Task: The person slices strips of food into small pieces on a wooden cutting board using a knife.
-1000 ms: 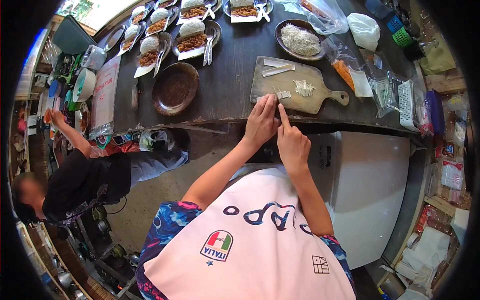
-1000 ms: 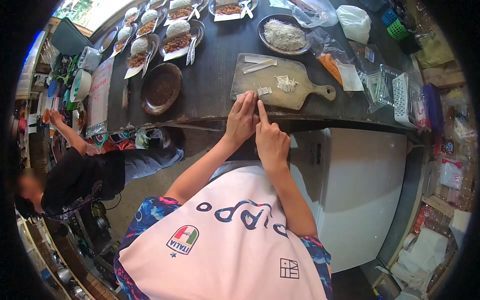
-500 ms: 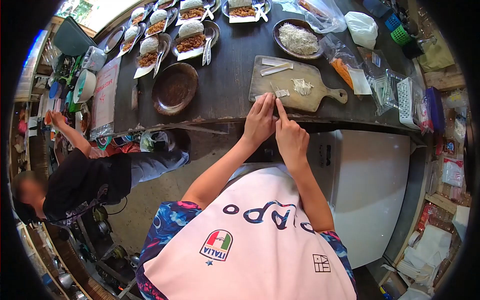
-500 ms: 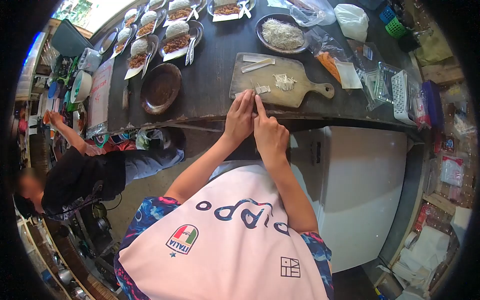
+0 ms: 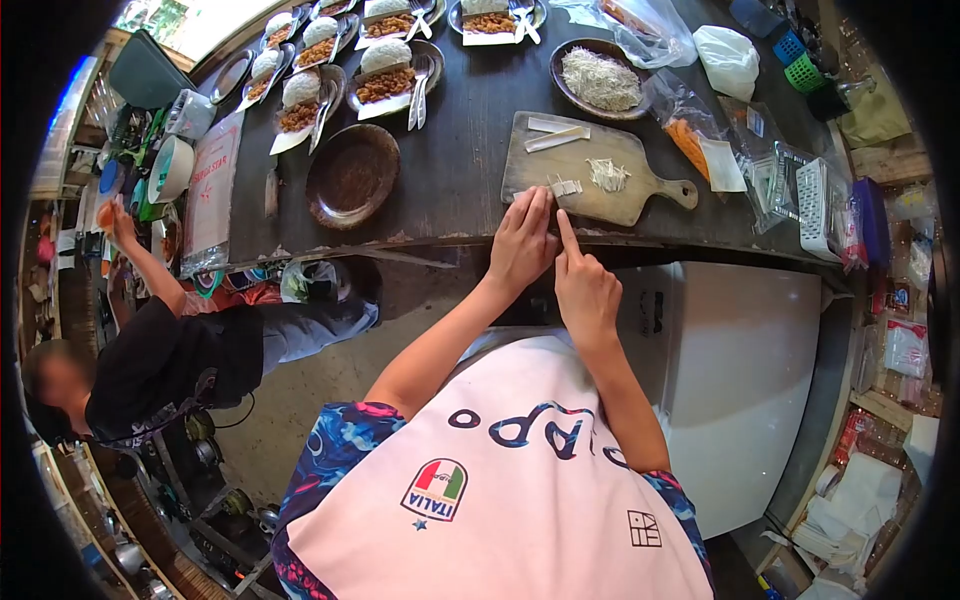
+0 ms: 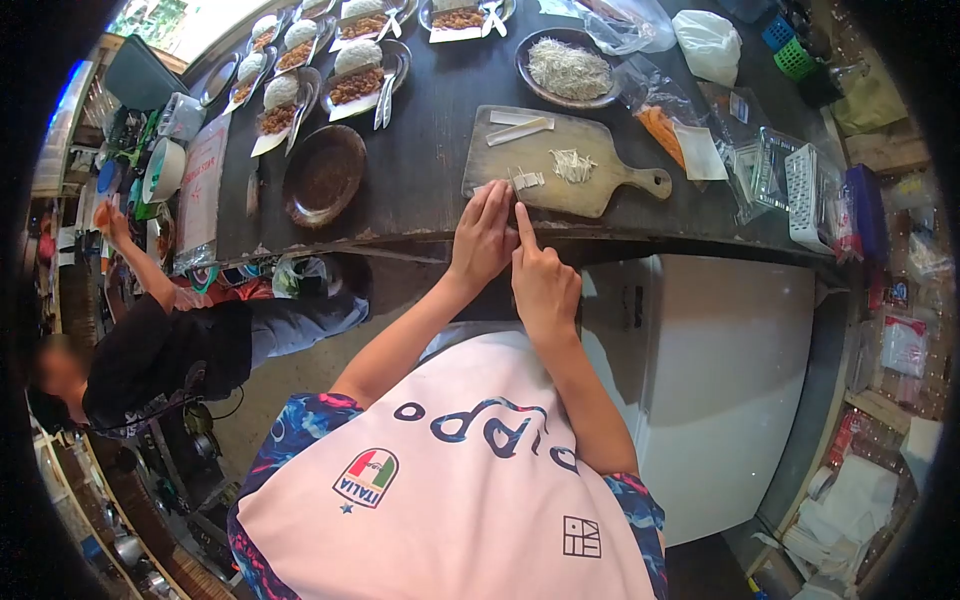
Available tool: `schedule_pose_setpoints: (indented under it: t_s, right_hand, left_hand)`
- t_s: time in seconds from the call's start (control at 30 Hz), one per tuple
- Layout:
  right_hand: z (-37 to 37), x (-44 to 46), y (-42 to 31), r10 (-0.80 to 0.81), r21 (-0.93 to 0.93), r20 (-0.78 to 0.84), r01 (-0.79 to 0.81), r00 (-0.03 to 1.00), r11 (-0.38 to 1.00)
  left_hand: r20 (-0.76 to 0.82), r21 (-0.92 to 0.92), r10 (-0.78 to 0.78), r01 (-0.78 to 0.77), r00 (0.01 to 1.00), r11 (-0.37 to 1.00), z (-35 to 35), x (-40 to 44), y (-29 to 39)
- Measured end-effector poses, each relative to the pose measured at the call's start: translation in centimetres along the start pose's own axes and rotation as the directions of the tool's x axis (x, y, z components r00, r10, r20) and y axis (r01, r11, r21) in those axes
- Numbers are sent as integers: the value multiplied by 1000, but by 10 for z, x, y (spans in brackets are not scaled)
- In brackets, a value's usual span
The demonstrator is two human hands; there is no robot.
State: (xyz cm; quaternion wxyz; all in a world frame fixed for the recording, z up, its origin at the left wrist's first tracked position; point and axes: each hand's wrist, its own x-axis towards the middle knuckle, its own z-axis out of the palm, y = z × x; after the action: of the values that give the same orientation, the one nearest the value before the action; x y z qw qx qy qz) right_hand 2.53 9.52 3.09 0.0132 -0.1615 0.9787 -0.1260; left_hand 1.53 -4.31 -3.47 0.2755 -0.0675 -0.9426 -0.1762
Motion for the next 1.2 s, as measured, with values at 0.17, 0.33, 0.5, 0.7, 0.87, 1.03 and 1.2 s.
schedule_pose_setpoints:
  t_s: [0.17, 0.33, 0.5, 0.7, 0.87, 1.03, 1.2]
  right_hand:
    - [3, 11, 0, -23, 16, -41, 23, 999, 1000]
    - [-4, -5, -1, -9, -30, -20, 9, 1000, 999]
    - [-1, 8, 0, -16, -2, -16, 16, 1000, 1000]
    - [-3, 1, -4, -7, -62, 1, 7, 1000, 998]
    - [1, 11, -5, -13, -16, -34, 13, 999, 1000]
    - [-6, -1, -7, 43, -11, 70, -42, 997, 999]
    - [-1, 9, -7, 5, -1, -15, -5, 1000, 1000]
  left_hand:
    - [-15, -4, 13, -13, 1000, 1000, 0, 0, -2]
    - [-7, 24, 2, -2, 1000, 1000, 0, 1, -1]
    - [-12, -14, 7, -7, 1000, 1000, 1, 0, -2]
    - [-8, -8, 10, -10, 1000, 1000, 2, -2, -4]
    - [-10, -31, 1, -1, 1000, 1000, 3, -3, -4]
    - [9, -14, 7, -7, 1000, 1000, 0, -3, -4]
    - [1, -18, 15, -15, 1000, 1000, 0, -2, -6]
